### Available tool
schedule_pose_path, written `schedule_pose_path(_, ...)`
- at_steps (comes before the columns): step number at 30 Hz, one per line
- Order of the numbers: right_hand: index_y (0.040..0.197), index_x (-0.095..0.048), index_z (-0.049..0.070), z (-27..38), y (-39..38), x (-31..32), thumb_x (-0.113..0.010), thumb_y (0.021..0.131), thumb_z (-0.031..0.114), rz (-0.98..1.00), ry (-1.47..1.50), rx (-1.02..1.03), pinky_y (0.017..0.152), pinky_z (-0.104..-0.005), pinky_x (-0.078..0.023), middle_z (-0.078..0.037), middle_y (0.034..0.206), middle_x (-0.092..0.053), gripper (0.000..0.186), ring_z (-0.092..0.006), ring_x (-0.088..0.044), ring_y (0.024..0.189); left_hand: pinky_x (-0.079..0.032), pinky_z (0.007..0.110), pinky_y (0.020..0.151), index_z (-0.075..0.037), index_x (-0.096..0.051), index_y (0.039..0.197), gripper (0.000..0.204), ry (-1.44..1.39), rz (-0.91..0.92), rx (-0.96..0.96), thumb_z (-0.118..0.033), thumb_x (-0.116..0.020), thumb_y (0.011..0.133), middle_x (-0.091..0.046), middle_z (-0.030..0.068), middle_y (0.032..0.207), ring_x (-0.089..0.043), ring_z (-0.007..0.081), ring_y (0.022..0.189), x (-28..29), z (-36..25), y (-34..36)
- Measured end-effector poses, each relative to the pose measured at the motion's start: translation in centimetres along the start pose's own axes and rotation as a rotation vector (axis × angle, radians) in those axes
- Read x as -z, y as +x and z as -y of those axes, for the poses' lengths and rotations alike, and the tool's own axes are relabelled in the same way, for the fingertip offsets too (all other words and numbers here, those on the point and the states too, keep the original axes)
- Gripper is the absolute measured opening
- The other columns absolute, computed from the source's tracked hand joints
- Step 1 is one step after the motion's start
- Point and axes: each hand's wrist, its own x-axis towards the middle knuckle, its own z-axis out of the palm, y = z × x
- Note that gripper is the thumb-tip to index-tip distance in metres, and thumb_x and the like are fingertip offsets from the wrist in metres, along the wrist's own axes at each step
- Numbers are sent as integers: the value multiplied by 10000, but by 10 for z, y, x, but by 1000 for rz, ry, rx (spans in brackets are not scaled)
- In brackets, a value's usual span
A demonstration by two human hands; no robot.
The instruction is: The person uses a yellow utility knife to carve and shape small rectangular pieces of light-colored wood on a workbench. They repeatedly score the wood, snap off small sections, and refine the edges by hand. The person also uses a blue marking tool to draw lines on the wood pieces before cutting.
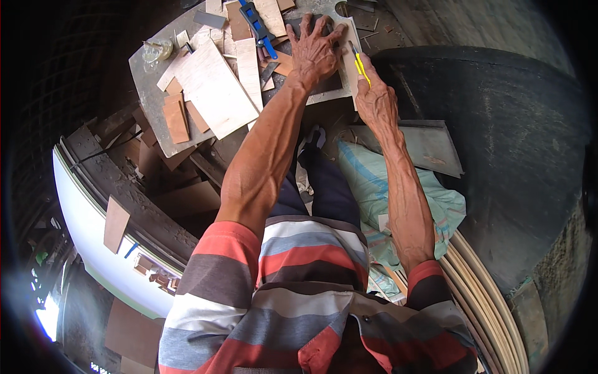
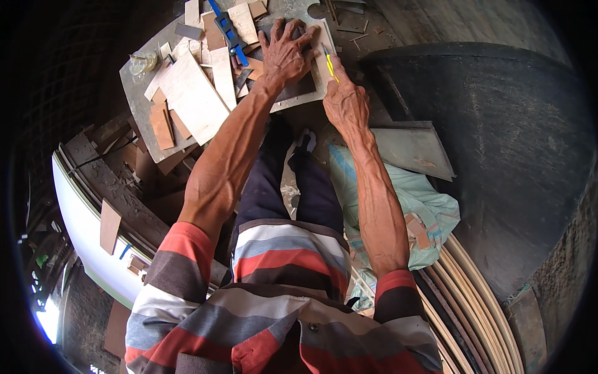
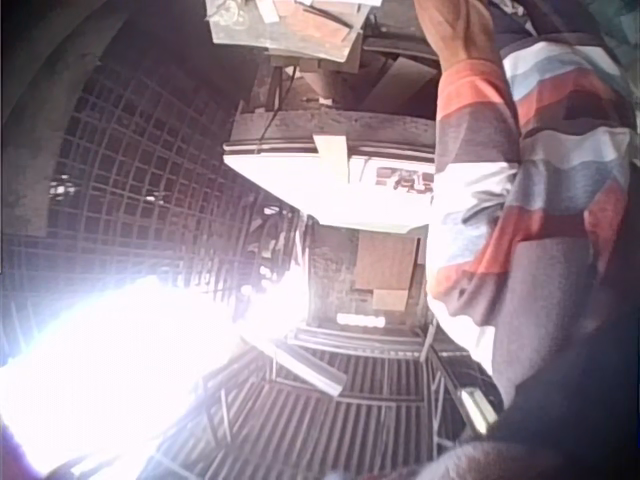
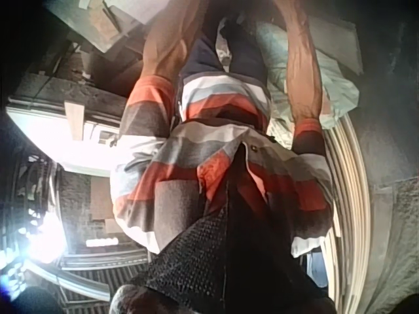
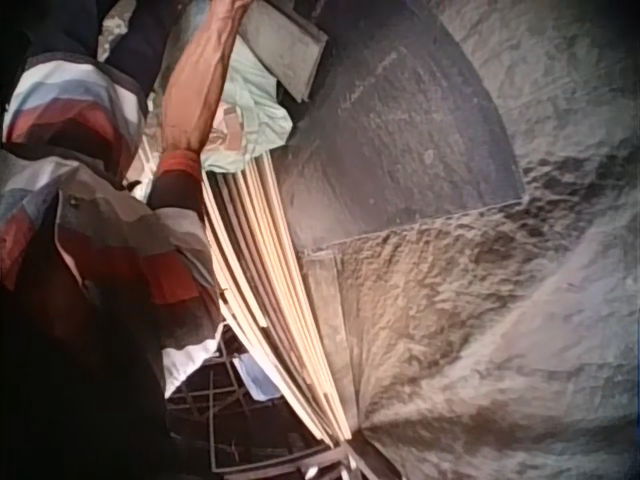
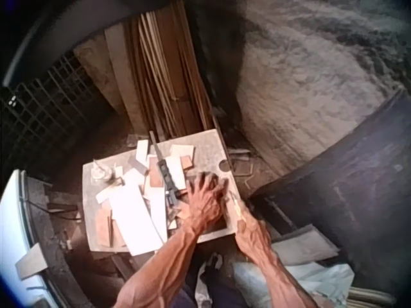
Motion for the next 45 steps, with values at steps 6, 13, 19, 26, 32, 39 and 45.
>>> schedule_pose_path(6,1456,-446,222,12,-1,12,-505,965,227,60,-148,-34,783,-533,-517,-311,855,-664,495,-499,-652,854,-168,751,1088,-389,-510,1392,510,68,66,10,-461,-609,898,-391,5,1471,-229,321,1453,8,-3,6)
schedule_pose_path(13,1482,-399,229,-15,-37,3,-589,907,196,55,-262,-19,674,-534,-526,-266,762,-643,607,-455,-664,719,-172,777,1069,-415,-497,1409,535,145,97,59,-467,-604,888,-341,-1,1529,-220,295,1466,3,-4,5)
schedule_pose_path(19,1472,-419,220,-22,-73,6,-559,942,194,109,-228,-97,685,-542,-519,-264,712,-627,549,-467,-657,708,-184,783,1060,-424,-483,1420,546,189,62,23,-474,-605,890,-333,-2,1535,-228,297,1462,-1,0,4)
schedule_pose_path(26,1437,-463,187,-31,-129,18,-519,954,217,202,-252,-186,748,-577,-509,-320,828,-661,488,-495,-658,804,-176,797,1044,-434,-485,1417,539,165,45,10,-476,-605,893,-348,7,1523,-235,318,1454,-3,0,4)
schedule_pose_path(32,1479,-433,209,-145,-270,9,-442,981,268,428,-240,-617,939,-496,-478,-247,1239,-620,501,-472,-597,1099,-166,810,1031,-359,-491,1416,541,86,46,34,-486,-595,900,-328,7,1546,-202,339,1473,-9,1,-1)
schedule_pose_path(39,1466,-433,186,-65,-128,13,-359,1036,262,-103,146,-126,950,-482,-463,-246,1291,-587,443,-482,-550,1163,-155,759,1089,-198,-485,1435,615,1,-23,41,-473,-610,900,-399,14,1516,-217,320,1473,-7,2,-3)
schedule_pose_path(45,1439,-463,152,-2,-5,12,-401,974,193,-160,152,98,911,-502,-494,-248,1199,-630,470,-471,-609,1054,-156,764,1074,-186,-557,1383,564,-56,-67,30,-447,-626,887,-417,16,1498,-242,335,1461,-3,-2,-4)
